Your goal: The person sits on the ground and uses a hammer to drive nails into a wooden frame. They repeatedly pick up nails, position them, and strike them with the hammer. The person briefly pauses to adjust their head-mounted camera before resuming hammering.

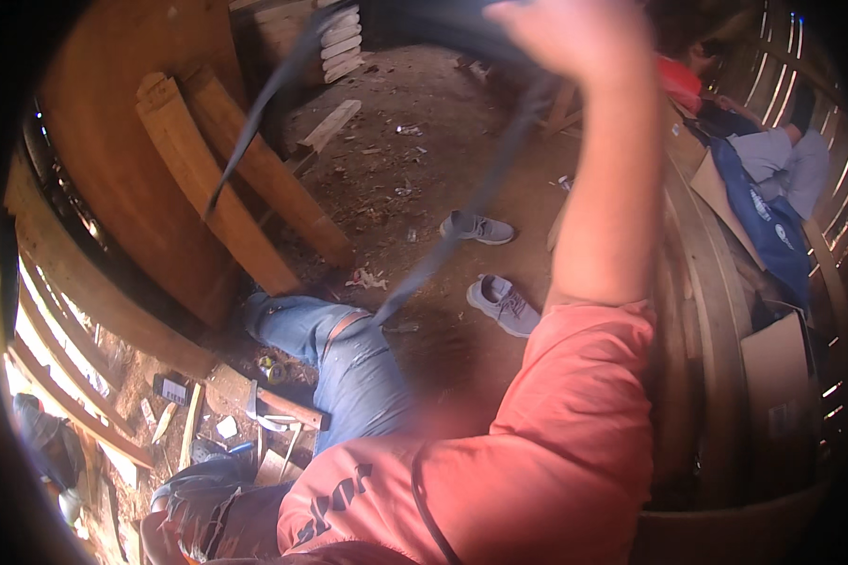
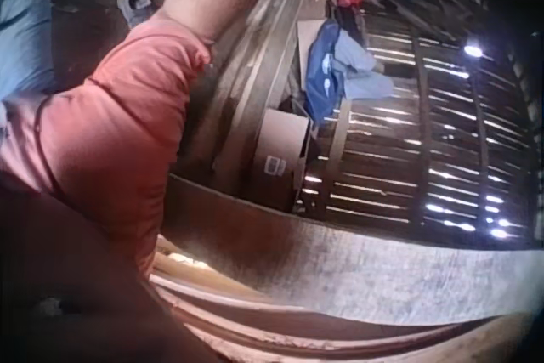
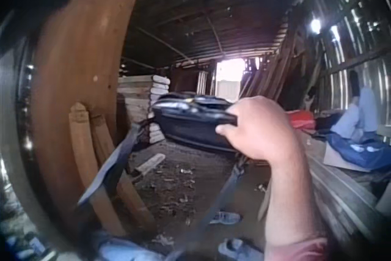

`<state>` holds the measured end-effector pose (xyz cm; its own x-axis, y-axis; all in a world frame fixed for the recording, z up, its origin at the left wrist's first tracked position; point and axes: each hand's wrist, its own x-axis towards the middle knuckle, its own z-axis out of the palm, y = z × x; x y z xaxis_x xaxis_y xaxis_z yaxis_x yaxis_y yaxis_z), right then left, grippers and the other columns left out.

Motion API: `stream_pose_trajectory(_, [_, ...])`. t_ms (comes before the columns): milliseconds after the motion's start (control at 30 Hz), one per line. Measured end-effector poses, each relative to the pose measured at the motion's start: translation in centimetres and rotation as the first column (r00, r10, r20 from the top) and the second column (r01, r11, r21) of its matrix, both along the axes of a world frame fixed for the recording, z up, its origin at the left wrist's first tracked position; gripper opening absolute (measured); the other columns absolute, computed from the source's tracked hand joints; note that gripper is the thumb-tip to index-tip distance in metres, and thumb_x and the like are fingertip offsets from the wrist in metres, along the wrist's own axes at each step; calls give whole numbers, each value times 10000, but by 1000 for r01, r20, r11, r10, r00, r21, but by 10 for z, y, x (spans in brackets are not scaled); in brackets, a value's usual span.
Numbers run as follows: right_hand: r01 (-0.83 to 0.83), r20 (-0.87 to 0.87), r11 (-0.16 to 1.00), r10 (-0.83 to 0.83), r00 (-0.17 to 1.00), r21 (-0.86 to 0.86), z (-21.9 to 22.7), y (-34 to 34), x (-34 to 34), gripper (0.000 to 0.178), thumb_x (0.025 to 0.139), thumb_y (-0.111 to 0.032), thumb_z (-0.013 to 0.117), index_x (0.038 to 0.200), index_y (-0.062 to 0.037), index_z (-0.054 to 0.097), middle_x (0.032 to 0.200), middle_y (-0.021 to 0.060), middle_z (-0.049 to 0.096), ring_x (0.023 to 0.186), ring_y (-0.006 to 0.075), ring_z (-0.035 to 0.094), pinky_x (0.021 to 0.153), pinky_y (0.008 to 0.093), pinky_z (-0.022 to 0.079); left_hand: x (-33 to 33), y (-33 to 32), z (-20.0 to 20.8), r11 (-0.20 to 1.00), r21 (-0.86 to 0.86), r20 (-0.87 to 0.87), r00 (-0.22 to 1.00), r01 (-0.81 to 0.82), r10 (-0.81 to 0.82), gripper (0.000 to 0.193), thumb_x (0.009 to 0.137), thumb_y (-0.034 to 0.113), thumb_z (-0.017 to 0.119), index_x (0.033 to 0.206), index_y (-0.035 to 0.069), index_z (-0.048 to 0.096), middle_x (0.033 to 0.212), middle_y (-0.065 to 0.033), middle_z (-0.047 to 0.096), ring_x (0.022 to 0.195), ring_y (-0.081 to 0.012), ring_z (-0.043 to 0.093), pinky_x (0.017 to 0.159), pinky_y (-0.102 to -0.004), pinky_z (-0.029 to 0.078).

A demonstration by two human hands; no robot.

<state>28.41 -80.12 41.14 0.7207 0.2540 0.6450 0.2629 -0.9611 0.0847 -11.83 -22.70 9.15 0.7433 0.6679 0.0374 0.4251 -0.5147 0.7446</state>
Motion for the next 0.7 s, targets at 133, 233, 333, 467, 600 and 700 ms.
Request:
stream_pose_trajectory(133, [607,65,793,-610,790,62,72,-157,28,432,948,-444,738,1192,-91,792,1219,179,762,1089,402,736,927,468,571,32,4,-3,1000,5,-24,999,29,-28,267,1037,148,600,1252,-1,655,1213,-125,709,1107,-214,703,922,-345,566])
stream_pose_trajectory(233, [828,115,545,-838,534,132,83,-242,22,424,998,-380,658,1314,-116,755,1376,165,722,1262,405,691,1001,509,535,56,4,1,998,24,-46,998,55,-54,259,1022,129,617,1243,4,665,1201,-122,716,1104,-215,706,928,-346,567])
stream_pose_trajectory(333, [918,-25,325,-940,340,227,69,-273,28,404,992,-317,645,1339,-137,752,1402,142,718,1313,400,669,1017,526,517,69,5,4,998,43,-57,998,44,-41,253,1006,110,634,1234,8,675,1189,-118,723,1101,-215,708,934,-348,567])
stream_pose_trajectory(467, [960,50,102,-994,92,260,23,-398,32,394,979,-246,626,1340,-163,761,1428,109,712,1348,380,653,1041,540,489,102,11,-2,995,44,-78,993,90,-87,248,985,85,656,1221,14,688,1172,-113,732,1097,-216,712,941,-351,568])
stream_pose_trajectory(600, [981,66,184,-981,180,57,-40,-336,65,382,972,-215,620,1317,-156,774,1424,110,711,1334,365,659,1036,518,496,76,24,-3,998,67,-85,996,2,4,249,964,59,679,1209,21,701,1156,-108,741,1094,-217,716,949,-353,569])
stream_pose_trajectory(700, [967,127,244,-959,252,-71,-46,-382,67,353,969,-206,612,1264,-137,791,1363,121,733,1278,356,684,1013,512,515,65,45,-12,998,66,-103,995,-9,16,252,949,40,696,1200,25,711,1143,-104,748,1091,-218,719,955,-355,570])
